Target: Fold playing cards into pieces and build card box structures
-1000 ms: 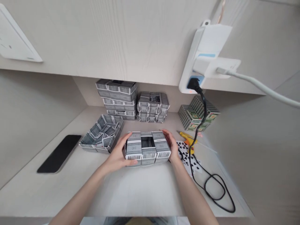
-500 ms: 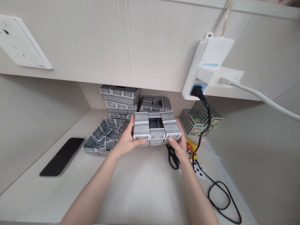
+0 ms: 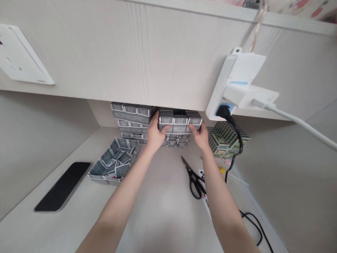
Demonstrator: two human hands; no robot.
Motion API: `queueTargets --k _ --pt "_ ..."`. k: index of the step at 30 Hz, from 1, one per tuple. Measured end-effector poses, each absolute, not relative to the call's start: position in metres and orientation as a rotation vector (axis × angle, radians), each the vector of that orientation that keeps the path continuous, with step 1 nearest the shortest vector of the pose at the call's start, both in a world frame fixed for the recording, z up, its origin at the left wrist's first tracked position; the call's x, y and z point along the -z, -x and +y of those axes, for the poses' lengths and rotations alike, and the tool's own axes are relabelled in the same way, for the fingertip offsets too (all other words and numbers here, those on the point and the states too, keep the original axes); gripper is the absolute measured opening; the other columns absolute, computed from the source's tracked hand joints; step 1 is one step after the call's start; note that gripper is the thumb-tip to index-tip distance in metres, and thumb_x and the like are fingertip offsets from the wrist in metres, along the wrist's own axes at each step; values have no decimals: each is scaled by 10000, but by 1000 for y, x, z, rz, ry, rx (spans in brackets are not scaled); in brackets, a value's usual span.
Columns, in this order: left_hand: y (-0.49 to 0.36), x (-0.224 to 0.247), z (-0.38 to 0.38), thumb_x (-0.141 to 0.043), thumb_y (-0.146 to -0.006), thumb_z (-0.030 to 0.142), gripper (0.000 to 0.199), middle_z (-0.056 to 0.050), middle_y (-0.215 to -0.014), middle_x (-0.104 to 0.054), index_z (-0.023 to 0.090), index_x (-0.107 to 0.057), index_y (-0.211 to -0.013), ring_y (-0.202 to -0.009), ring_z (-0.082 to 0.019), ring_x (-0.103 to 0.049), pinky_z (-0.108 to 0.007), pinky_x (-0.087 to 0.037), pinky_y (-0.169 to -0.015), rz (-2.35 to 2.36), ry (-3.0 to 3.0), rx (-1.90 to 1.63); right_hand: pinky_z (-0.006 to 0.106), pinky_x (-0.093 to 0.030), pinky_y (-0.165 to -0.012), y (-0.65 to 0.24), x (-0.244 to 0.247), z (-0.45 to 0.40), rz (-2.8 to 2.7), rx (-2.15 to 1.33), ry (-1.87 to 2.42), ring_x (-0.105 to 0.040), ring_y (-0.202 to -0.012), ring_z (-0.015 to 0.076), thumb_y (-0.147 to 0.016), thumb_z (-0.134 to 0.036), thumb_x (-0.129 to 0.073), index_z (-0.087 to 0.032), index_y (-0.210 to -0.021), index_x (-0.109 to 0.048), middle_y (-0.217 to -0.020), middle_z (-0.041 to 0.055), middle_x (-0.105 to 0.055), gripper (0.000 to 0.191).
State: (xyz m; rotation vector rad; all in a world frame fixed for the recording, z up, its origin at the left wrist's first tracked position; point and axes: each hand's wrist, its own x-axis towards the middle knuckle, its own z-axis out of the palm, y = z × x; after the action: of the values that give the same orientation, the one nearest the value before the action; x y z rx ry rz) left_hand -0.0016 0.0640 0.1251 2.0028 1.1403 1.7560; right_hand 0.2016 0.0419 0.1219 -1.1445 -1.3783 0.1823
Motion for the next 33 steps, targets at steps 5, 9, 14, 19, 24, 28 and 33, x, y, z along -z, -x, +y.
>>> queueTargets --k 5,9,14,19,24,28,33 --pt "-8 -120 52 -599 -727 318 600 -107 -1257 -468 196 -370 -1268 -1171 -256 -420 -426 -351 -978 1317 -1837 -1850 369 -401 -878 -194 -122 38 -1368 -202 1108 -542 -993 223 -705 -437 -582 -153 -1165 -464 -1072 113 -593 553" --pt "-9 -119 52 -582 -744 312 615 -101 -1225 -508 179 -343 -1294 -1145 -253 -454 -436 -350 -982 1275 -1809 -1779 363 -390 -901 -190 -132 33 -1328 -176 1049 -519 -1040 229 -708 -414 -590 -158 -1223 -408 -1137 123 -555 604" --pt "-10 -129 75 -552 -764 272 603 -88 -1294 -444 179 -317 -1311 -1191 -241 -405 -400 -325 -1009 1242 -1841 -1790 383 -363 -926 -193 -138 52 -1381 -133 1104 -487 -1088 239 -717 -425 -575 -154 -1238 -387 -1164 124 -540 616" --pt "-13 -129 96 -516 -767 207 541 -134 -1209 -520 120 -370 -1280 -1103 -278 -489 -406 -376 -948 1422 -1905 -1625 396 -386 -886 -196 -125 71 -1385 -105 1254 -511 -1054 255 -745 -411 -537 -158 -1186 -445 -1141 133 -559 516" --pt "-16 -124 104 -468 -788 210 451 -144 -1060 -607 111 -430 -1226 -964 -277 -572 -406 -415 -869 1499 -1859 -1608 405 -404 -858 -199 -122 78 -1377 -65 1312 -526 -1035 277 -735 -375 -551 -141 -1168 -461 -1116 148 -574 500" --pt "-15 -119 86 -449 -792 232 408 -124 -1063 -597 123 -455 -1186 -962 -240 -562 -376 -408 -881 1445 -1877 -1655 406 -409 -852 -203 -119 81 -1382 -73 1299 -531 -1032 275 -723 -382 -563 -148 -1185 -448 -1144 150 -560 531" --pt "-5 -103 44 -423 -776 169 452 -121 -1303 -385 147 -379 -1226 -1206 -222 -356 -380 -267 -1016 1568 -1813 -1906 402 -418 -839 -203 -103 78 -1370 -147 1280 -557 -994 263 -705 -412 -573 -129 -1238 -396 -1126 166 -568 629"
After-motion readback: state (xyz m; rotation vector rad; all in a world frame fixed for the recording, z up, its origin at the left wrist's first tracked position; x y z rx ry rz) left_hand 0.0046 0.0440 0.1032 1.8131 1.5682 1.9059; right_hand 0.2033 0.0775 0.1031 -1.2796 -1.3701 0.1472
